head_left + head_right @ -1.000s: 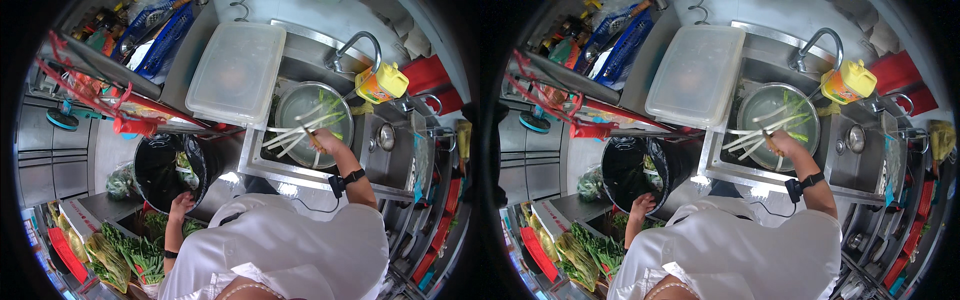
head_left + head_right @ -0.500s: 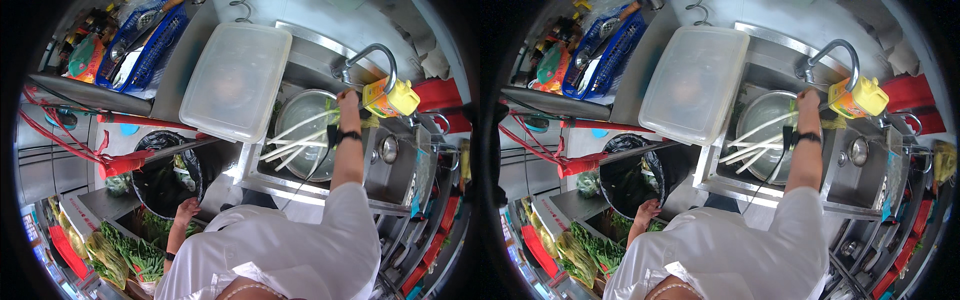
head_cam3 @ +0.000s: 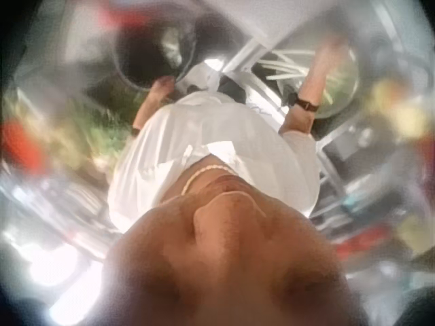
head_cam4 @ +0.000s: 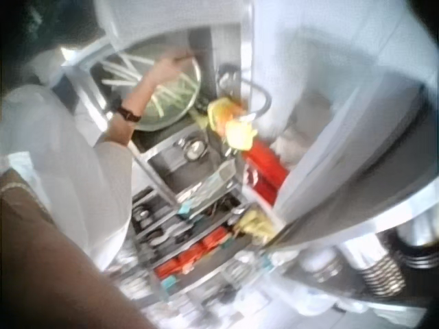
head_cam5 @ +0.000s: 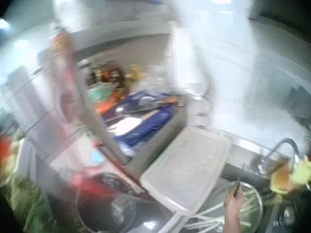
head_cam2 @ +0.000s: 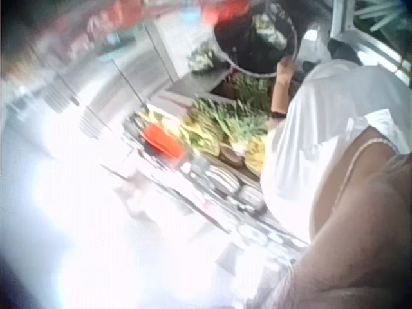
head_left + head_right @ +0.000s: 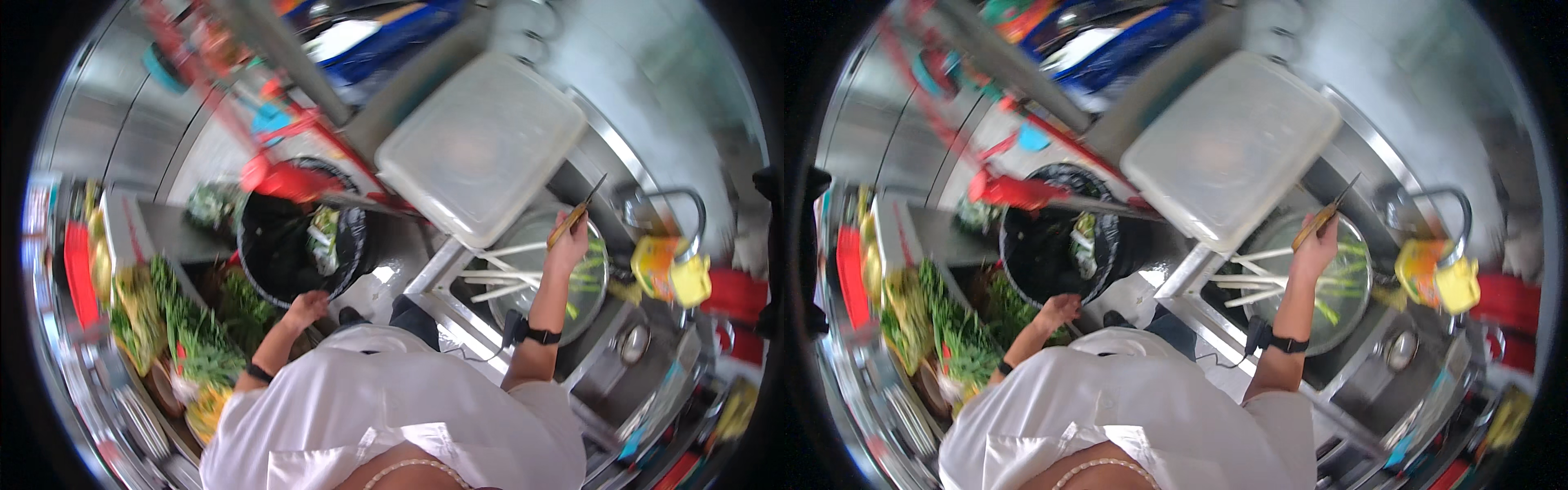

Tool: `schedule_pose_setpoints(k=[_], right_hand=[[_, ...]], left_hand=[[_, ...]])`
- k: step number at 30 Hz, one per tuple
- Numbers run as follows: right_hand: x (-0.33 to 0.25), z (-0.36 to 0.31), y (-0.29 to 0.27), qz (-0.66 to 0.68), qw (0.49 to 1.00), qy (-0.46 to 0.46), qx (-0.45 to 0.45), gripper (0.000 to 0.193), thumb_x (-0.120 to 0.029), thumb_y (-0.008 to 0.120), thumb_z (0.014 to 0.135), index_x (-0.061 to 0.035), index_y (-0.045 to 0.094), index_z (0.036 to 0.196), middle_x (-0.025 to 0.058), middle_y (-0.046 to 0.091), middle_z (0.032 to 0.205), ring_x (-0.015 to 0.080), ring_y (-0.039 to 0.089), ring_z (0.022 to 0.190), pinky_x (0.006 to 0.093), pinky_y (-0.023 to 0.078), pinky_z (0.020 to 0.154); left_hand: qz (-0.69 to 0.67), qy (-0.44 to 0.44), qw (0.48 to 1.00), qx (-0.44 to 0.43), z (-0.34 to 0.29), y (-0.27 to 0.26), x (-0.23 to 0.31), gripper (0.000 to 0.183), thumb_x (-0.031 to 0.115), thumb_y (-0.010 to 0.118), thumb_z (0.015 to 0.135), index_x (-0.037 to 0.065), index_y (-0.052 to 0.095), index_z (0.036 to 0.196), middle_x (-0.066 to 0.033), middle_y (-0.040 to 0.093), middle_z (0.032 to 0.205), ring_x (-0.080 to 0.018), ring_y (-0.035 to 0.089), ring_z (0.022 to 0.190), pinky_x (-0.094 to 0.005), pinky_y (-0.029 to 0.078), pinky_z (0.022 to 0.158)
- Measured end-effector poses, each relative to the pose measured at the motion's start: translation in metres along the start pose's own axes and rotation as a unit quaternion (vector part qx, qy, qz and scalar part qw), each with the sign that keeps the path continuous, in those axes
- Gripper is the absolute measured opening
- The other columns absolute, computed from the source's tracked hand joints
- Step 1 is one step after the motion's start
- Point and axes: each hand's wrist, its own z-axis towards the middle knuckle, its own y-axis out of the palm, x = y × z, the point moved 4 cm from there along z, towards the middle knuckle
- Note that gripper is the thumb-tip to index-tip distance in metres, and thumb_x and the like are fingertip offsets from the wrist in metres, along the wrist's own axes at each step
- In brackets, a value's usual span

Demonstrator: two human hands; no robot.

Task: The person trims the root ends off several long green onions using scissors and discards the trimmings into a trash bin. The cleaned green onions are placed into a metal bowl in the sink. The person repeats this process for multiple green onions throughout the clip.

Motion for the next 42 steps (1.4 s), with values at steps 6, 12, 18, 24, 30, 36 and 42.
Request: schedule_pose_setpoints(k=[6,12,18,24,30,36,42], right_hand=[[-0.043,-0.037,0.119,-0.268,0.939,-0.071,-0.203,0.049,-0.012,0.062,0.081,-0.0022,0.054,0.129,0.0125,0.068,0.109,0.0230,0.065,0.095,0.0344,0.050,0.084],[-0.045,-0.023,0.154,-0.345,0.911,-0.121,-0.188,0.042,-0.029,0.064,0.083,0.0031,0.063,0.110,0.0098,0.064,0.076,0.0212,0.060,0.059,0.0356,0.048,0.055],[-0.040,-0.014,0.172,-0.222,0.967,0.053,-0.114,0.025,-0.028,0.063,0.084,-0.0025,0.066,0.082,0.0042,0.049,0.058,0.0122,0.037,0.040,0.0280,0.023,0.035],[-0.073,-0.069,0.184,-0.458,0.853,-0.247,-0.040,0.047,-0.032,0.060,0.087,0.0058,0.063,0.115,0.0215,0.067,0.107,0.0338,0.064,0.095,0.0399,0.049,0.085],[-0.064,-0.209,0.189,-0.394,0.876,-0.275,0.038,0.036,-0.024,0.057,0.090,0.0014,0.064,0.115,0.0191,0.066,0.111,0.0336,0.064,0.099,0.0394,0.049,0.088],[-0.050,-0.296,0.210,-0.432,0.853,-0.293,-0.019,0.035,-0.021,0.057,0.092,0.0033,0.061,0.117,0.0176,0.065,0.115,0.0314,0.063,0.102,0.0375,0.049,0.089],[-0.041,-0.351,0.252,-0.340,0.868,-0.322,-0.167,0.032,-0.014,0.056,0.093,0.0062,0.059,0.118,0.0198,0.065,0.114,0.0285,0.064,0.103,0.0345,0.049,0.090]], left_hand=[[0.116,0.066,0.991,0.004,-0.014,-0.001,0.015,0.037,0.014,0.057,0.093,-0.004,0.053,0.126,-0.0115,0.065,0.105,-0.0167,0.061,0.088,-0.0325,0.051,0.081],[0.134,0.150,0.968,0.149,-0.071,-0.077,-0.002,0.034,0.018,0.058,0.093,0.000,0.058,0.122,-0.0109,0.068,0.103,-0.0168,0.064,0.093,-0.0313,0.051,0.084],[-0.076,0.197,0.833,0.512,-0.152,-0.251,-0.093,0.018,0.013,0.057,0.092,-0.001,0.066,0.100,-0.0049,0.066,0.079,-0.0106,0.060,0.065,-0.0274,0.050,0.062],[-0.094,0.018,0.540,0.836,-0.279,-0.425,-0.234,0.028,0.029,0.057,0.089,0.003,0.067,0.089,-0.0172,0.067,0.079,-0.0333,0.065,0.074,-0.0392,0.050,0.070],[-0.066,-0.143,0.608,0.778,-0.295,-0.479,-0.282,0.031,0.034,0.059,0.085,0.004,0.068,0.087,-0.0178,0.068,0.082,-0.0350,0.066,0.079,-0.0431,0.050,0.074],[0.055,-0.001,0.632,0.773,-0.303,-0.545,-0.243,0.025,0.026,0.059,0.080,0.004,0.068,0.085,-0.0210,0.067,0.084,-0.0382,0.063,0.083,-0.0440,0.050,0.076],[-0.218,0.051,0.784,0.579,-0.202,-0.636,-0.208,0.035,0.023,0.060,0.089,-0.001,0.060,0.115,-0.0162,0.066,0.110,-0.0313,0.066,0.086,-0.0399,0.052,0.076]])
